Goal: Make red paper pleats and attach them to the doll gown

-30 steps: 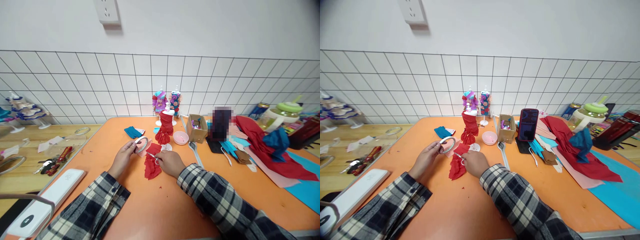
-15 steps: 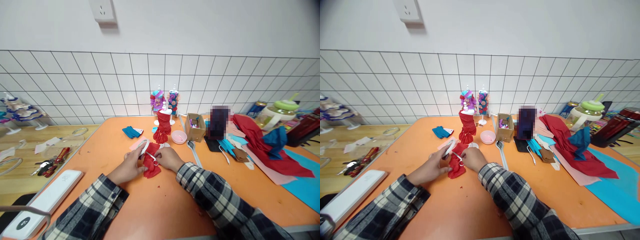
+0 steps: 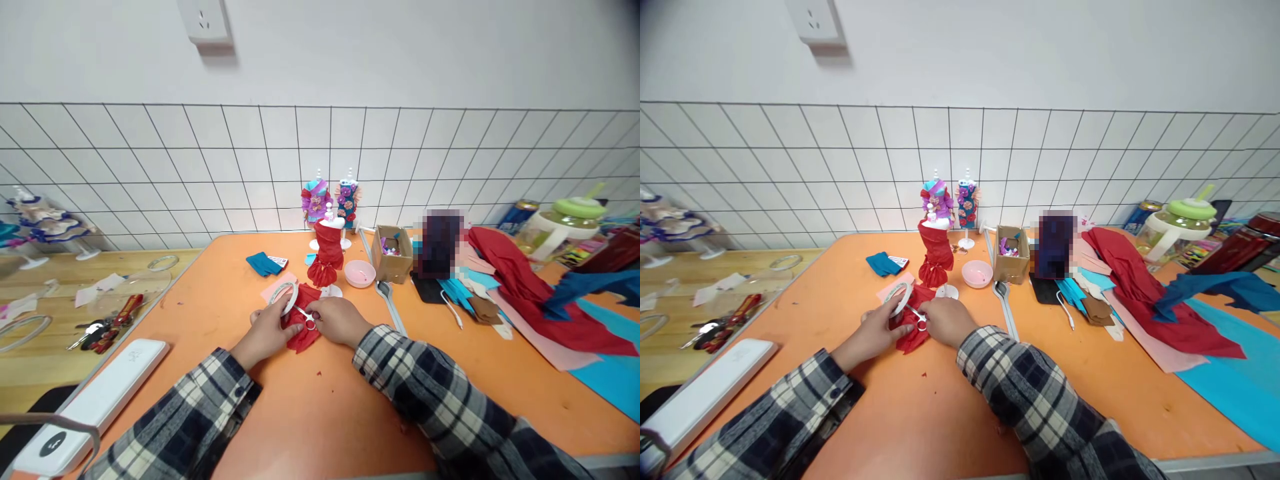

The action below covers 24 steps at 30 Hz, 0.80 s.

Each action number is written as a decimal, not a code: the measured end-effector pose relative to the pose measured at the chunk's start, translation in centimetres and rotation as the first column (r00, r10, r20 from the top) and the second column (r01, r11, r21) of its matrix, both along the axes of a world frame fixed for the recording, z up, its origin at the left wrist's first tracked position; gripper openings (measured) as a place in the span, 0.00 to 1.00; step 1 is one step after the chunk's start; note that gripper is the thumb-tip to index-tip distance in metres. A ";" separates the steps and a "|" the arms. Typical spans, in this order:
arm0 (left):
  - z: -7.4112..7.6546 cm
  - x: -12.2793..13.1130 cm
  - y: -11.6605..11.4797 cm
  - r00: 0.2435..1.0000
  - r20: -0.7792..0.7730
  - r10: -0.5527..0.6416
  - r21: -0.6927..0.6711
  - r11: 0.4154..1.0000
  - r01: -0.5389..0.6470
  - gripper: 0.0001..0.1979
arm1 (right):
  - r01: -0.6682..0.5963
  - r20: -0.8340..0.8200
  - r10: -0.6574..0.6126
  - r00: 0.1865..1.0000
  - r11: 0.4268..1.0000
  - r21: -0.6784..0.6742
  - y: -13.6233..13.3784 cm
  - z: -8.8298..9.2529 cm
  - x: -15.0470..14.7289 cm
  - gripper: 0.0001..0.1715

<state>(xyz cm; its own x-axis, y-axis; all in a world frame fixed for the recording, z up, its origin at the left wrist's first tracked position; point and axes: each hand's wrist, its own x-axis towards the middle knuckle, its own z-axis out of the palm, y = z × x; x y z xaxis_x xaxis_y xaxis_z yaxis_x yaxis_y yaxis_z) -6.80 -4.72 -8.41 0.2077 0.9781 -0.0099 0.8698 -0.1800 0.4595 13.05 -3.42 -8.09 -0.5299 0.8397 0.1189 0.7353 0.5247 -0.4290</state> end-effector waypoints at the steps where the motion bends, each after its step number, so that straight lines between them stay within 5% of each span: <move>1: -0.1 0.0 0.1 1.000 -0.017 0.004 0.005 1.000 -0.004 0.33 | -0.007 -0.003 0.007 1.000 1.000 0.007 0.0 -0.1 -0.1 0.17; 9: -1.0 0.3 0.6 0.999 -0.040 0.035 0.059 0.998 -0.033 0.31 | 0.000 -0.158 -0.027 0.987 0.986 -0.168 2.0 -1.6 0.0 0.20; 15: -1.3 0.6 0.7 0.994 -0.097 0.052 0.084 0.995 -0.044 0.30 | -0.006 -0.132 -0.024 0.991 0.976 -0.216 2.4 -0.8 -0.4 0.20; 20: -1.2 0.7 0.9 0.995 -0.079 0.062 0.130 0.990 -0.051 0.27 | 0.038 -0.033 -0.041 0.999 0.995 -0.097 0.9 -0.3 -1.0 0.17; 24: -0.5 -0.8 1.3 0.975 0.222 -0.019 0.045 0.999 0.010 0.33 | 0.062 0.039 -0.064 0.997 0.997 0.034 0.1 -0.3 -1.3 0.17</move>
